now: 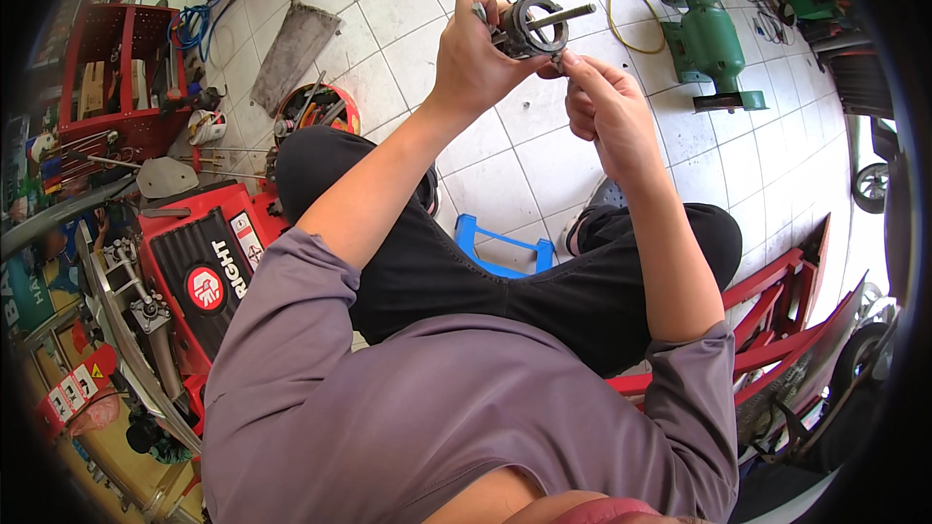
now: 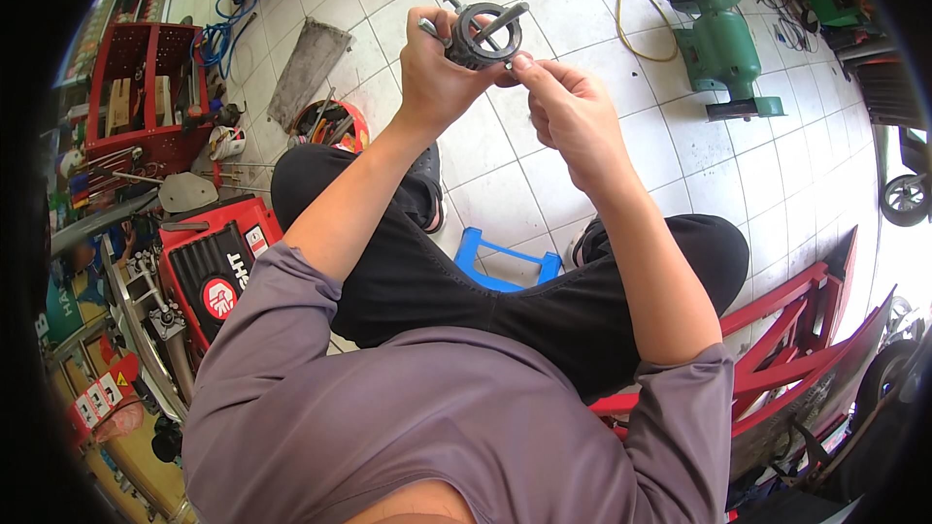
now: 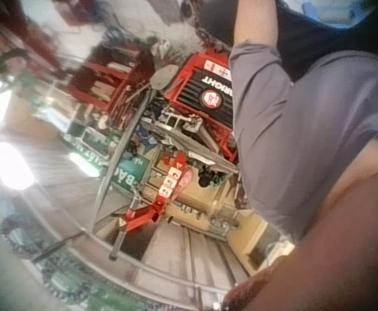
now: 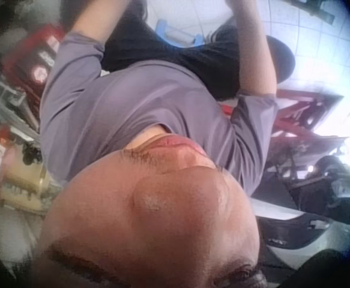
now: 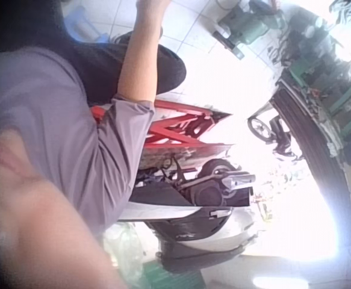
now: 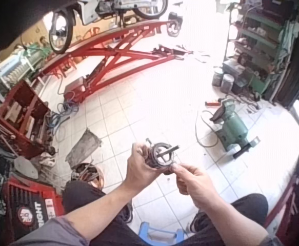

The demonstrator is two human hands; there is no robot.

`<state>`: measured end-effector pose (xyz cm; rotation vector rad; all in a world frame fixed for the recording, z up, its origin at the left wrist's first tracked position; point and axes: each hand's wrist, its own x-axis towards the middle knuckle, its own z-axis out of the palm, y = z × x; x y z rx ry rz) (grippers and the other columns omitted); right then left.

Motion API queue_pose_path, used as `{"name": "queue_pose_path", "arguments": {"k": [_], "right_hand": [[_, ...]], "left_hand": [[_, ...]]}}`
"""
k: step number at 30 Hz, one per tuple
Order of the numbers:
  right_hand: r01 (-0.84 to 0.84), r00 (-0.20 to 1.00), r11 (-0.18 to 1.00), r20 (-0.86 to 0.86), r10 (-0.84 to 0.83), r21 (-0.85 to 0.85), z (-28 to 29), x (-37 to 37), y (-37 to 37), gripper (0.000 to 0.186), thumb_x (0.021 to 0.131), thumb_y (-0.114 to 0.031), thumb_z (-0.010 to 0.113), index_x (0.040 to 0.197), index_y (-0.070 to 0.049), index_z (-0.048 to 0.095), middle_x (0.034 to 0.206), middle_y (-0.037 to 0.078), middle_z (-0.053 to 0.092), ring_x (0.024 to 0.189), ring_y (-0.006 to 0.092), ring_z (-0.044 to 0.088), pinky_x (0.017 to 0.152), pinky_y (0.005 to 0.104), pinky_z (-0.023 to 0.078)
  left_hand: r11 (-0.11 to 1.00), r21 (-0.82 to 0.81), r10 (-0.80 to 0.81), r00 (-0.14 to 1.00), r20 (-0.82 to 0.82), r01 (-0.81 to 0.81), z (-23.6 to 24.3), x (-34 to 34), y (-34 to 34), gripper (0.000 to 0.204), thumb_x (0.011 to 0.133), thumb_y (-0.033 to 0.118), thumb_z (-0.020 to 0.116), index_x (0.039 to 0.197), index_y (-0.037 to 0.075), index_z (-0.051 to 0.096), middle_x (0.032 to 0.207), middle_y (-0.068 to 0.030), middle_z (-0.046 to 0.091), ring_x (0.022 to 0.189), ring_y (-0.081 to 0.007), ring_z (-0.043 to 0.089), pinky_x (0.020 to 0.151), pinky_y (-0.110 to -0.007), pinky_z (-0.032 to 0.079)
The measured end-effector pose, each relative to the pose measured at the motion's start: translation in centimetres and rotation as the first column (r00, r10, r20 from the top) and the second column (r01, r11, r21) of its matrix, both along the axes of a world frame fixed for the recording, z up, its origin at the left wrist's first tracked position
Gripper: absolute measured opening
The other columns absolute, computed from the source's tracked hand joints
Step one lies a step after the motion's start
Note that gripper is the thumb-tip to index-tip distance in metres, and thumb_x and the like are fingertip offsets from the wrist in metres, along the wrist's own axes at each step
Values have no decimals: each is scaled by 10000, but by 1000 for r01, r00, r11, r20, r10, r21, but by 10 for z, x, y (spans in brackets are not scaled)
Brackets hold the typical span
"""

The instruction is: The person holds a mechanical motorcycle component, turning it over to view different sides and using fingers to pull out a small metal pin from the assembly.

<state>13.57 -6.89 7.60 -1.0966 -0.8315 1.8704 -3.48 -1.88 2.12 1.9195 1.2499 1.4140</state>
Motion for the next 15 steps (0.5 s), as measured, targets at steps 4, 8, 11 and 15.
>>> {"name": "queue_pose_path", "arguments": {"k": [4,8,11,15], "right_hand": [[67,992,998,-112,-65,13,-3,-5,-4,216,910,-216,624,997,-22,584,594,-86,381,482,2,277,438,194,213],[155,952,911,187,-240,381,-4,-17,-9,163,884,-127,644,938,0,557,649,-73,421,502,11,291,445,201,234],[52,803,817,462,-376,575,-2,-18,-13,145,860,-87,648,927,0,553,681,-3,545,533,49,434,474,223,336],[-52,642,706,565,-518,706,-4,-18,-12,154,820,-87,672,918,-28,569,690,69,602,552,130,541,517,268,423]], "left_hand": [[998,63,-27,998,-57,31,5,-4,-1,667,634,129,886,929,61,292,880,-105,646,778,-136,674,661,-245,563],[996,37,-83,995,62,81,5,-2,-3,658,640,88,874,925,60,281,905,-127,640,797,-123,657,683,-241,564],[993,-65,-89,987,136,99,9,5,-8,638,651,59,855,929,65,280,907,-124,636,820,-116,645,688,-240,562],[960,-244,-92,977,192,138,5,7,-12,601,685,49,823,948,68,283,950,-126,626,852,-123,634,734,-251,556]]}}
